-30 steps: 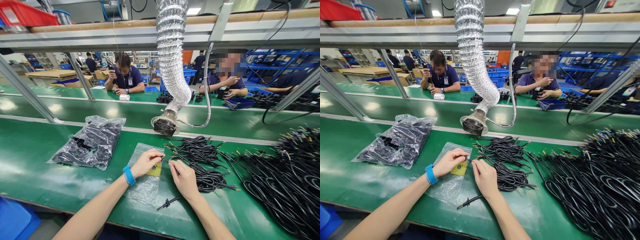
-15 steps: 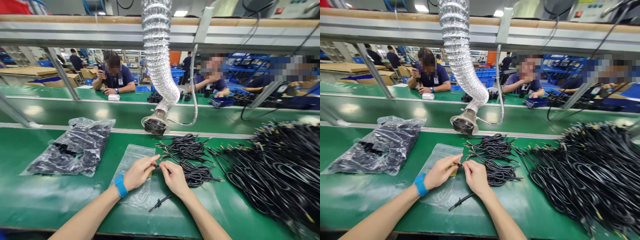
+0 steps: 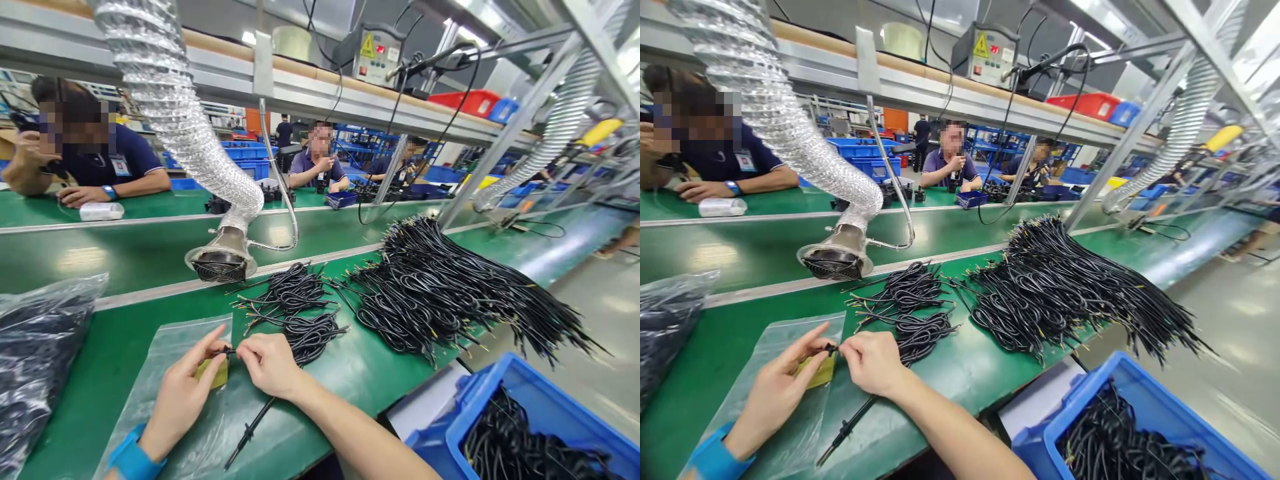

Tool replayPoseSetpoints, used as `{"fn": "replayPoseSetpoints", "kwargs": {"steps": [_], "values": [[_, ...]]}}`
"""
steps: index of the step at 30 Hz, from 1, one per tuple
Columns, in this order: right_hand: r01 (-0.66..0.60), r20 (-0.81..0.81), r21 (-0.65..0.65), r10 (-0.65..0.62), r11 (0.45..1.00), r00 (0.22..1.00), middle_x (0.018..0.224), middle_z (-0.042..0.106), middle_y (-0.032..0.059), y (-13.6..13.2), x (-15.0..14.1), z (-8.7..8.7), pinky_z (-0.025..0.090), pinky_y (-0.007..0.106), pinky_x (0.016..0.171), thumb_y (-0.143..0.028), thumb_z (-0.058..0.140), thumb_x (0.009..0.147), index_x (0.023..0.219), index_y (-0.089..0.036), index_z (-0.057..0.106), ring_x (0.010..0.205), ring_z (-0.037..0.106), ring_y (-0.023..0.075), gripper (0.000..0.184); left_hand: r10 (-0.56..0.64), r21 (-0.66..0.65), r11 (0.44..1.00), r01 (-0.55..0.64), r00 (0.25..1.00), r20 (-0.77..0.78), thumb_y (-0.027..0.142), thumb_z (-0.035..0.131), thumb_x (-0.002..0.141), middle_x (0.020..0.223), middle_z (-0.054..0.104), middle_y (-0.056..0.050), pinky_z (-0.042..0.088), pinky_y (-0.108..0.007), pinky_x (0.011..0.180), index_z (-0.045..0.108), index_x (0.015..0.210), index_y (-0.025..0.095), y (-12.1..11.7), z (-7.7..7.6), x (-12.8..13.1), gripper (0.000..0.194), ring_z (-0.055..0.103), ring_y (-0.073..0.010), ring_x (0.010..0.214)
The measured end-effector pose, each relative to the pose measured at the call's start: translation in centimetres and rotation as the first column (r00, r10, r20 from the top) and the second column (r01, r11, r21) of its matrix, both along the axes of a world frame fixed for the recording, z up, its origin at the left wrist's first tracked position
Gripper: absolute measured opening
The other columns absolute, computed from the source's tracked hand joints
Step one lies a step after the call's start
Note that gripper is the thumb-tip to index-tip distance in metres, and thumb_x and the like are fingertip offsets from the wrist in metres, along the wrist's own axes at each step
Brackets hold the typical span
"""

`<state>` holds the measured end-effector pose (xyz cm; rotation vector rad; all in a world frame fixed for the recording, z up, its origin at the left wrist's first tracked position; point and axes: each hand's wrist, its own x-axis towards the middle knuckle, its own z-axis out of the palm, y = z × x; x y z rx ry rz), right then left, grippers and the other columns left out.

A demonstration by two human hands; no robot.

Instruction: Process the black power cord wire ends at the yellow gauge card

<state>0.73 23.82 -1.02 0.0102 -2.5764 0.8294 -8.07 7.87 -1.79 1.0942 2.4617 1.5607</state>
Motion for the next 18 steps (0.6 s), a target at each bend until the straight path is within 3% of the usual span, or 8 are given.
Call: {"fn": "replayPoseSetpoints", "kwargs": {"steps": [6, 11, 16, 18], "values": [[0.029, 0.012, -0.001, -0.029, 1.000, 1.000, 0.076, 0.071, -0.0003, -0.03, -0.06, -0.18, 0.041, 0.022, 0.062, -0.021, 0.049, 0.094, 0.079, -0.021, 0.069, 0.069, 0.063, 0.0128, 0.025, -0.028, 0.014, 0.999, 0.031, 0.988, -0.150, 0.045, 0.055, 0.086, 0.099, 0.075, -0.004, 0.058, -0.028, 0.080, 0.065, 0.122, 0.024, -0.07, 0.07, 0.18, 0.042, 0.071, -0.0202, 0.087], [0.035, 0.039, -0.085, -0.032, 0.996, 0.999, 0.073, 0.070, -0.0014, 0.01, -0.17, -0.04, 0.041, 0.021, 0.062, -0.021, 0.048, 0.094, 0.075, -0.022, 0.069, 0.066, 0.062, 0.0121, 0.028, 0.011, 0.023, 1.000, -0.010, 0.997, -0.080, 0.048, 0.056, 0.085, 0.099, 0.075, -0.005, 0.058, -0.031, 0.083, 0.065, 0.121, 0.023, 0.17, 0.04, 0.60, 0.045, 0.071, -0.0206, 0.087], [0.032, 0.053, -0.130, -0.025, 0.991, 0.998, 0.070, 0.069, -0.0024, -0.06, -0.12, 0.20, 0.041, 0.020, 0.062, -0.022, 0.049, 0.094, 0.075, -0.022, 0.069, 0.065, 0.061, 0.0118, 0.028, 0.012, 0.078, 0.997, -0.018, 0.996, 0.089, 0.049, 0.055, 0.086, 0.102, 0.073, -0.008, 0.059, -0.030, 0.080, 0.060, 0.128, 0.018, 0.46, -0.06, 0.76, 0.052, 0.071, -0.0205, 0.091], [0.030, 0.057, -0.133, -0.023, 0.991, 0.998, 0.070, 0.069, -0.0026, -0.12, -0.09, 0.24, 0.041, 0.020, 0.062, -0.021, 0.050, 0.094, 0.075, -0.022, 0.070, 0.066, 0.061, 0.0116, 0.027, 0.003, 0.067, 0.998, -0.008, 0.997, 0.073, 0.048, 0.055, 0.087, 0.103, 0.073, -0.008, 0.059, -0.030, 0.082, 0.060, 0.128, 0.017, 0.38, 0.01, 0.62, 0.051, 0.071, -0.0206, 0.092]]}}
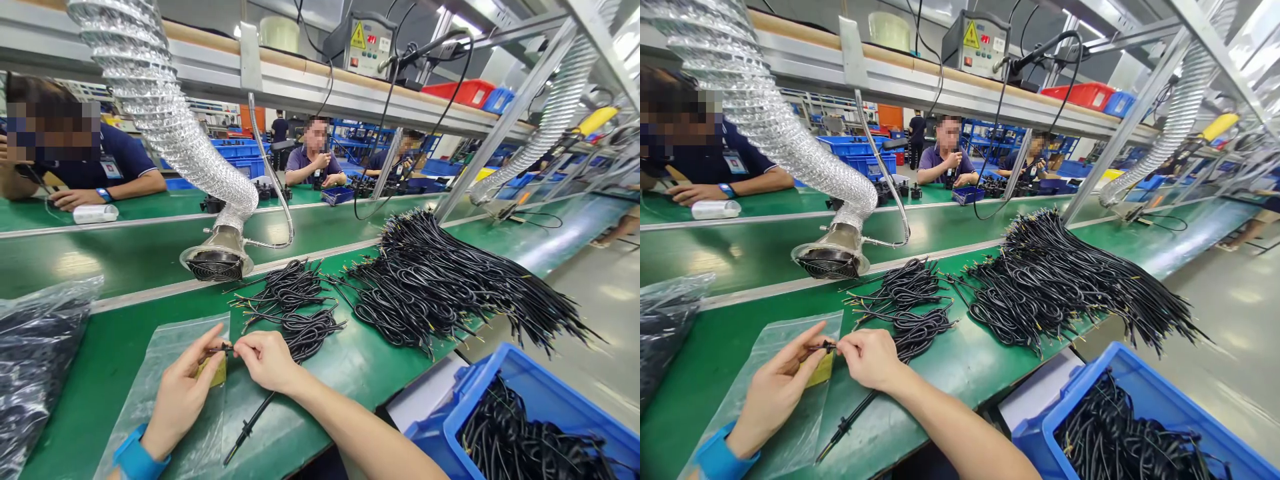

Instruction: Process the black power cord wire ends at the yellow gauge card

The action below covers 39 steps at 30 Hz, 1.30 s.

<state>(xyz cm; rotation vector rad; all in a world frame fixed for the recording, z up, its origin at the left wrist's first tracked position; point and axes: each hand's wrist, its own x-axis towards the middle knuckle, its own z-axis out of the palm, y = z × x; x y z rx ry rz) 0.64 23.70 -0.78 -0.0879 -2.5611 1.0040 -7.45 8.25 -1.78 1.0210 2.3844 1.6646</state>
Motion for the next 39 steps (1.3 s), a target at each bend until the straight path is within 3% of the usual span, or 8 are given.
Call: {"fn": "replayPoseSetpoints", "kwargs": {"steps": [5, 10, 14, 21, 31, 39], "values": [[-0.018, -0.005, 0.036, 0.018, 0.999, 1.000, 0.074, 0.071, -0.0018, 0.0, -0.2, -0.3, 0.042, 0.020, 0.065, -0.018, 0.053, 0.092, 0.073, -0.020, 0.068, 0.070, 0.063, 0.0120, 0.024, -0.064, -0.066, 0.997, 0.049, 0.970, -0.235, 0.043, 0.054, 0.089, 0.103, 0.073, -0.005, 0.057, -0.030, 0.084, 0.063, 0.125, 0.023, -0.4, 0.3, -0.5, 0.041, 0.070, -0.0197, 0.090], [-0.055, -0.044, 0.054, 0.058, 0.997, 0.997, 0.071, 0.070, -0.0002, 0.1, -0.1, -0.7, 0.042, 0.021, 0.063, -0.019, 0.051, 0.092, 0.069, -0.020, 0.066, 0.068, 0.064, 0.0135, 0.028, -0.144, -0.078, 0.989, 0.125, 0.933, -0.330, 0.029, 0.049, 0.093, 0.104, 0.073, -0.006, 0.056, -0.029, 0.086, 0.061, 0.128, 0.023, -0.1, 0.6, 0.1, 0.037, 0.069, -0.0183, 0.092], [-0.066, -0.101, 0.012, 0.067, 0.998, 0.993, 0.072, 0.070, 0.0029, 0.4, -0.3, -1.0, 0.045, 0.023, 0.063, -0.023, 0.044, 0.096, 0.073, -0.020, 0.068, 0.067, 0.064, 0.0151, 0.033, -0.172, -0.080, 0.985, 0.154, 0.927, -0.333, 0.023, 0.044, 0.094, 0.105, 0.072, -0.009, 0.054, -0.033, 0.089, 0.058, 0.131, 0.020, 0.5, 0.6, 0.4, 0.039, 0.068, -0.0203, 0.096], [0.008, -0.267, -0.079, -0.029, 0.997, 0.963, 0.081, 0.070, 0.0058, 0.1, -0.9, -1.5, 0.052, 0.027, 0.066, -0.035, 0.045, 0.098, 0.097, -0.019, 0.071, 0.071, 0.066, 0.0169, 0.031, 0.026, 0.074, 0.997, -0.014, 0.986, -0.163, 0.020, 0.057, 0.087, 0.095, 0.073, -0.002, 0.056, -0.032, 0.086, 0.056, 0.131, 0.023, 1.2, 0.5, -0.4, 0.044, 0.069, -0.0166, 0.086], [-0.011, -0.274, -0.020, 0.006, 1.000, 0.962, 0.072, 0.067, 0.0043, -0.1, -0.8, -1.4, 0.050, 0.027, 0.061, -0.034, 0.042, 0.099, 0.083, -0.020, 0.068, 0.065, 0.064, 0.0172, 0.033, -0.055, 0.031, 0.998, 0.062, 0.977, -0.204, 0.016, 0.055, 0.088, 0.096, 0.073, -0.002, 0.055, -0.033, 0.089, 0.053, 0.134, 0.024, 0.6, 0.4, -0.5, 0.047, 0.068, -0.0164, 0.090], [-0.057, -0.228, -0.103, 0.032, 0.993, 0.973, 0.065, 0.065, 0.0035, 0.1, -0.7, -0.9, 0.050, 0.026, 0.057, -0.035, 0.043, 0.097, 0.075, -0.020, 0.066, 0.057, 0.060, 0.0166, 0.036, -0.114, 0.032, 0.991, 0.131, 0.941, -0.318, 0.014, 0.051, 0.091, 0.097, 0.072, -0.003, 0.056, -0.032, 0.086, 0.049, 0.137, 0.024, 0.8, 0.3, 0.0, 0.047, 0.067, -0.0162, 0.090]]}}
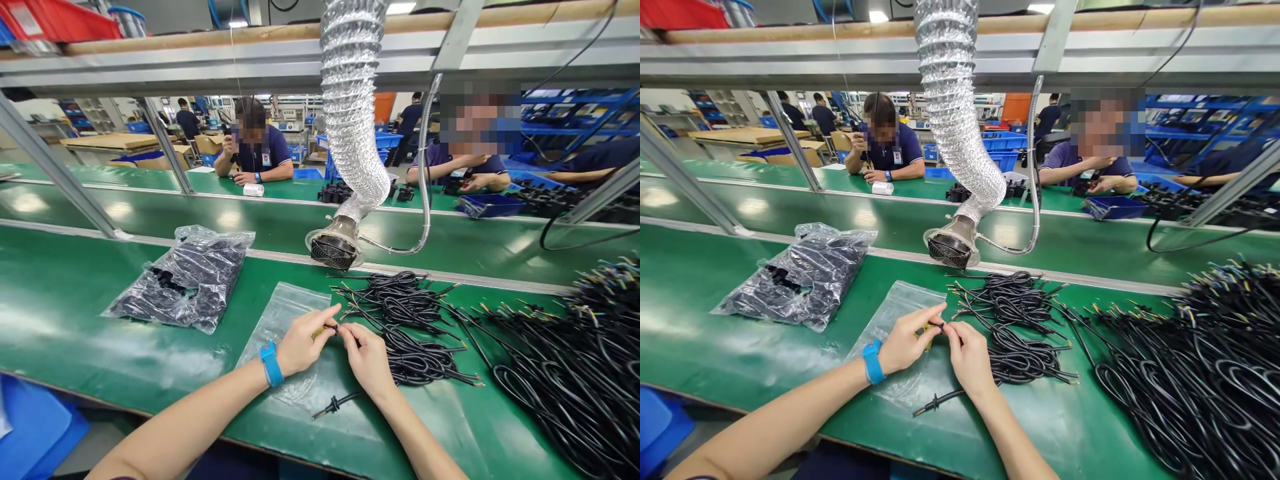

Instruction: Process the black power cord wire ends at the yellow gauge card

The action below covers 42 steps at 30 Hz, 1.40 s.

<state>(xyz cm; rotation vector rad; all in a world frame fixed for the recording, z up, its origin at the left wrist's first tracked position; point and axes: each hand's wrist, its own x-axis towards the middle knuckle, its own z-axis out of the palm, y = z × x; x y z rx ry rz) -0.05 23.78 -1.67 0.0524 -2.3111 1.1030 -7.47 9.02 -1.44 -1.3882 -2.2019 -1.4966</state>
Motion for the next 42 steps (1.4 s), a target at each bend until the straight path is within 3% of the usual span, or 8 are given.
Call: {"fn": "replayPoseSetpoints", "kwargs": {"steps": [12, 16, 23, 29, 32, 35, 38, 42], "values": [[-0.127, 0.127, -0.021, 0.129, 0.992, 0.983, 0.073, 0.067, 0.0038, 1.1, 0.6, 2.2, 0.049, 0.027, 0.061, -0.045, 0.053, 0.093, 0.081, -0.020, 0.069, 0.064, 0.061, 0.0169, 0.032, -0.057, 0.098, 0.993, 0.068, 0.992, -0.111, 0.023, 0.054, 0.090, 0.099, 0.069, -0.007, 0.054, -0.035, 0.084, 0.051, 0.133, 0.021, -0.9, 1.0, -0.4, 0.043, 0.064, -0.0188, 0.091], [-0.233, 0.206, 0.025, 0.223, 0.972, 0.953, 0.073, 0.065, 0.0031, 1.6, 2.4, 2.9, 0.048, 0.027, 0.061, -0.042, 0.057, 0.092, 0.085, -0.020, 0.072, 0.066, 0.060, 0.0161, 0.028, 0.037, 0.162, 0.987, -0.009, 0.985, -0.169, 0.025, 0.051, 0.092, 0.090, 0.067, -0.007, 0.053, -0.034, 0.077, 0.058, 0.123, 0.017, -1.5, 1.4, -0.9, 0.033, 0.062, -0.0181, 0.083], [-0.313, 0.316, 0.304, 0.215, 0.900, 0.924, 0.102, 0.068, 0.0063, 0.9, 6.9, 2.0, 0.050, 0.040, 0.093, -0.025, 0.060, 0.091, 0.099, -0.024, 0.070, 0.100, 0.062, 0.0218, 0.013, 0.125, 0.152, 0.984, -0.092, 0.966, -0.225, 0.024, 0.051, 0.093, 0.078, 0.068, -0.005, 0.051, -0.029, 0.067, 0.066, 0.106, 0.016, -1.3, 1.0, -1.4, 0.021, 0.062, -0.0155, 0.071], [-0.241, 0.138, 0.455, 0.200, 0.857, 0.970, 0.083, 0.069, 0.0023, 0.8, 7.7, 1.2, 0.043, 0.052, 0.104, -0.016, 0.047, 0.096, 0.092, -0.024, 0.066, 0.087, 0.065, 0.0177, 0.022, 0.137, 0.108, 0.987, -0.116, 0.965, -0.224, 0.025, 0.049, 0.095, 0.078, 0.070, -0.005, 0.051, -0.027, 0.067, 0.069, 0.098, 0.017, -1.4, 1.1, -1.3, 0.022, 0.064, -0.0145, 0.071], [-0.126, 0.022, 0.380, 0.128, 0.916, 0.992, 0.083, 0.070, 0.0026, 1.8, 8.4, 2.3, 0.049, 0.047, 0.097, -0.018, 0.043, 0.098, 0.093, -0.023, 0.066, 0.080, 0.066, 0.0163, 0.024, 0.142, 0.082, 0.989, -0.126, 0.964, -0.224, 0.026, 0.048, 0.095, 0.077, 0.071, -0.004, 0.050, -0.026, 0.066, 0.070, 0.097, 0.018, -1.5, 1.0, -1.4, 0.023, 0.064, -0.0139, 0.069], [0.149, -0.085, 0.200, -0.135, 0.968, 0.987, 0.082, 0.070, 0.0061, 3.7, 9.3, 4.8, 0.055, 0.039, 0.082, -0.027, 0.039, 0.099, 0.085, -0.022, 0.066, 0.081, 0.067, 0.0187, 0.031, 0.134, 0.072, 0.990, -0.121, 0.965, -0.223, 0.026, 0.049, 0.094, 0.079, 0.072, -0.004, 0.051, -0.025, 0.067, 0.071, 0.095, 0.018, -1.4, 0.8, -1.5, 0.022, 0.066, -0.0141, 0.070], [0.451, -0.200, -0.094, -0.461, 0.887, 0.865, 0.069, 0.062, 0.0023, 6.3, 9.9, 8.4, 0.054, 0.030, 0.065, -0.038, 0.040, 0.099, 0.086, -0.021, 0.063, 0.065, 0.063, 0.0160, 0.032, 0.110, 0.076, 0.993, -0.095, 0.967, -0.229, 0.026, 0.050, 0.094, 0.082, 0.074, -0.003, 0.053, -0.025, 0.069, 0.071, 0.094, 0.019, -1.4, 0.7, -1.5, 0.022, 0.068, -0.0145, 0.072], [0.573, -0.377, -0.327, -0.660, 0.752, 0.650, 0.060, 0.044, -0.0055, 10.4, 10.8, 13.6, 0.043, 0.022, 0.047, -0.044, 0.042, 0.098, 0.091, -0.020, 0.057, 0.047, 0.048, 0.0101, 0.029, 0.099, 0.074, 0.994, -0.083, 0.963, -0.252, 0.027, 0.052, 0.093, 0.085, 0.076, -0.003, 0.055, -0.025, 0.072, 0.072, 0.091, 0.019, -1.4, 0.5, -1.5, 0.021, 0.070, -0.0154, 0.075]]}}
